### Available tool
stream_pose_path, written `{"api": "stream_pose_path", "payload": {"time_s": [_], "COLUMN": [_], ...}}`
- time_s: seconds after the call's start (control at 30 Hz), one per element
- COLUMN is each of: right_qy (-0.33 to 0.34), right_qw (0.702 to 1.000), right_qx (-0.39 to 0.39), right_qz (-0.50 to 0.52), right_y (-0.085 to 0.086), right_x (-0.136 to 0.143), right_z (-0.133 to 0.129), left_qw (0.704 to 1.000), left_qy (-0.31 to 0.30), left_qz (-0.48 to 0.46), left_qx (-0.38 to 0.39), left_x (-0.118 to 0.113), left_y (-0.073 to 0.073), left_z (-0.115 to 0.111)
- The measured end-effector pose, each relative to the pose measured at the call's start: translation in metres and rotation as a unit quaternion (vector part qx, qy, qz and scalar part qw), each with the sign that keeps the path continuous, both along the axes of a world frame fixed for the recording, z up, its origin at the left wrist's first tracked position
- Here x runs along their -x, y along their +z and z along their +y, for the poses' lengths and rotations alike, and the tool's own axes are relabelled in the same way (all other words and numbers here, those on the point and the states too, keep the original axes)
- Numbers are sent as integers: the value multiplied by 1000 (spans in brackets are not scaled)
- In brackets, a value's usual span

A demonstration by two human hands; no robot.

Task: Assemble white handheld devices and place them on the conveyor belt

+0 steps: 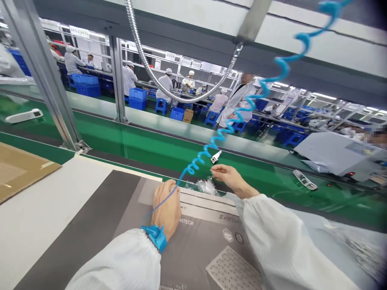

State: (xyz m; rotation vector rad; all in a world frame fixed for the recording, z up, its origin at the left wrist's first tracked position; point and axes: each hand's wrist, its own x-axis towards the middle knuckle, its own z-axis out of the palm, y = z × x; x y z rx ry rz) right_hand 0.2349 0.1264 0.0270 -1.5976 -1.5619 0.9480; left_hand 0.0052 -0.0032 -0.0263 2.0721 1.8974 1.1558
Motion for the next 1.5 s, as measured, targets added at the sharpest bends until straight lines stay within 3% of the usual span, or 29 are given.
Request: {"api": "stream_pose_path", "payload": {"time_s": [0.1, 0.2, 0.3, 0.4, 0.5, 0.6, 0.7, 0.8, 0.87, 0.93, 1.0, 1.1, 1.2, 1.27, 1.33, 1.4, 1.5], "right_qy": [-65, -87, -86, -86, -79, -49, 23, 84, 107, 123, 119, 95, 78, 74, 104, 143, 116], "right_qw": [992, 980, 973, 969, 971, 977, 986, 980, 975, 974, 981, 969, 902, 850, 821, 831, 896], "right_qx": [-58, -98, -115, -127, -140, -158, -164, -127, -84, -57, -83, -226, -358, -401, -416, -397, -322], "right_qz": [-93, -152, -183, -194, -179, -137, -10, 130, 175, 184, 132, -35, -230, -333, -377, -363, -283], "right_y": [-6, -23, -41, -47, -36, -11, 17, 32, 32, 25, 17, 7, 1, -4, -8, -12, -11], "right_x": [-11, -6, 7, 18, 22, 21, 21, 28, 35, 40, 41, 35, 31, 31, 35, 39, 46], "right_z": [50, 81, 92, 88, 73, 46, 5, -44, -74, -99, -116, -127, -128, -127, -128, -128, -120], "left_qw": [1000, 1000, 1000, 1000, 1000, 999, 994, 983, 974, 952, 937, 953, 963, 967, 973, 975, 968], "left_qy": [-2, 6, 14, 10, -2, -12, -19, -41, -97, -168, -201, -184, -183, -179, -129, -44, 27], "left_qz": [-6, -12, -9, -8, -17, -46, -105, -166, -205, -232, -225, -180, -137, -113, -110, -129, -172], "left_qx": [-1, -1, -4, -2, 5, 0, -34, -59, 0, 110, 177, 163, 142, 138, 154, 173, 183], "left_x": [0, -1, -1, -1, 0, 1, 3, 3, 2, 1, -1, -3, -5, -5, -3, 3, 14], "left_y": [0, 0, 0, 0, 0, 4, 12, 22, 27, 31, 33, 33, 33, 33, 34, 33, 32], "left_z": [0, 1, 1, 1, 1, 1, 0, -2, -4, -7, -9, -13, -15, -15, -11, -5, 5]}}
